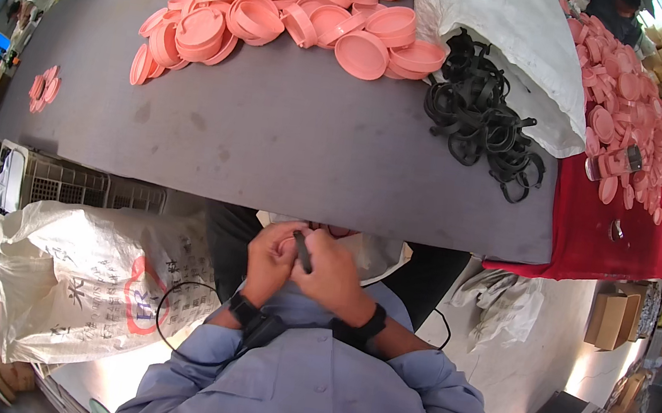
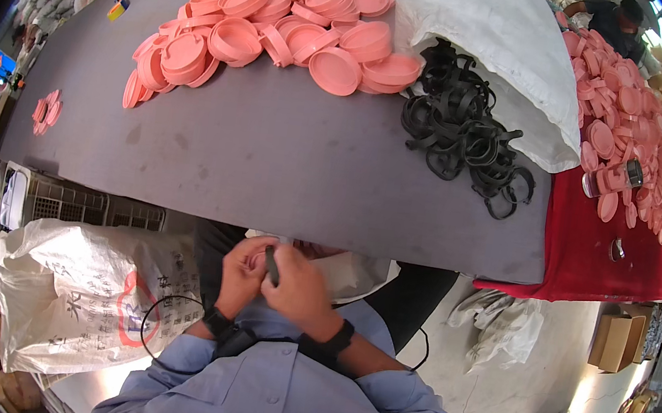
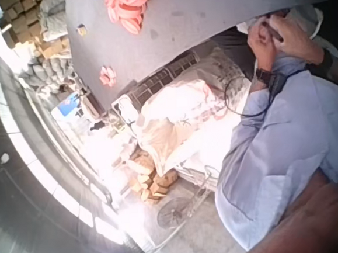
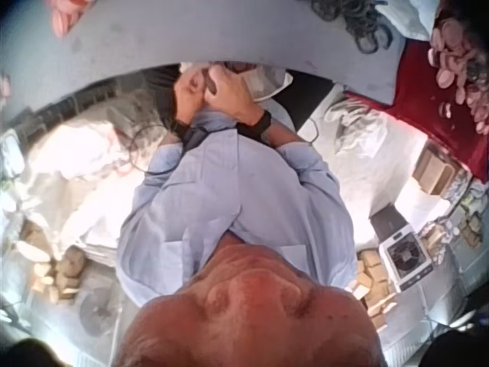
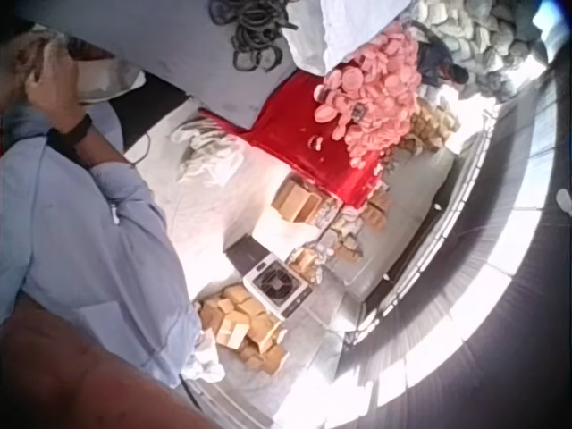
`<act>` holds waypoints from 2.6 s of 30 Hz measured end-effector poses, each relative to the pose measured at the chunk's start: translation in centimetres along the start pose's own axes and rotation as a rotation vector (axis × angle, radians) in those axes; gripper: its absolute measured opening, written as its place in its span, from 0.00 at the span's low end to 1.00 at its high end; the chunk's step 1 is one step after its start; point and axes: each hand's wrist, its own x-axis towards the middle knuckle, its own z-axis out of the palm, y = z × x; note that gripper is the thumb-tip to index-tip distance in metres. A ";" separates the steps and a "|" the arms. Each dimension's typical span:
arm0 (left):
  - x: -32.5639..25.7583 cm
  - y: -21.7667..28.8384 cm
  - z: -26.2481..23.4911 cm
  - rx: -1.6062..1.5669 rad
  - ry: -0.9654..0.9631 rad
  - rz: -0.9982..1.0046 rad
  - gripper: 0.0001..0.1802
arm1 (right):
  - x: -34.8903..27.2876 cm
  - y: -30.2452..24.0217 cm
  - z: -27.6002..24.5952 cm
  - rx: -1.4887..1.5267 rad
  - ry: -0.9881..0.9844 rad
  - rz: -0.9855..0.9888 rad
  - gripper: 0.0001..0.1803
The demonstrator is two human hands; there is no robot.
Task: The recorder is assembling pink plastic lids with black rubber or plastic components.
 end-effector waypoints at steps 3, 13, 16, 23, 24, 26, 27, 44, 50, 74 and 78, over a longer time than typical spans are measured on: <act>0.2 -3.2 0.0 0.059 0.002 0.059 0.20 | -0.4 -0.3 0.9 -0.085 -0.057 0.004 0.20; 0.2 -3.3 -1.4 -1.218 -0.320 -0.701 0.30 | -1.4 1.5 2.4 -0.753 -0.322 -0.383 0.27; 0.8 -2.3 -2.0 -0.789 -0.211 -0.918 0.32 | -1.4 5.7 2.1 -0.690 -0.316 -0.245 0.18; 4.1 5.6 -6.7 -0.257 -0.852 -0.358 0.21 | -1.5 10.1 -0.7 -0.398 -0.105 -0.138 0.28; 5.0 6.9 -6.9 -0.310 -0.806 -0.284 0.19 | -1.8 9.8 -0.9 -0.288 -0.178 0.067 0.29; 7.3 9.2 -6.3 -0.341 -0.657 -0.170 0.20 | -2.1 9.5 -3.5 -0.200 -0.349 0.048 0.29; 9.1 9.5 -5.5 -0.343 -0.672 -0.148 0.20 | -1.9 9.2 -5.2 -0.092 -0.542 0.028 0.30; 29.9 9.5 5.4 0.710 0.062 0.766 0.42 | -0.2 15.0 -28.0 -0.656 0.611 0.138 0.17; 28.5 11.0 6.0 0.589 -0.066 0.803 0.38 | 0.0 15.2 -29.0 -0.492 0.791 0.225 0.09; 23.3 7.9 5.0 0.088 -0.169 0.218 0.30 | 1.8 9.7 -21.0 0.376 0.613 0.151 0.18; 21.4 9.8 5.5 -0.150 -0.278 0.244 0.35 | 2.8 7.8 -20.2 0.304 0.489 0.107 0.17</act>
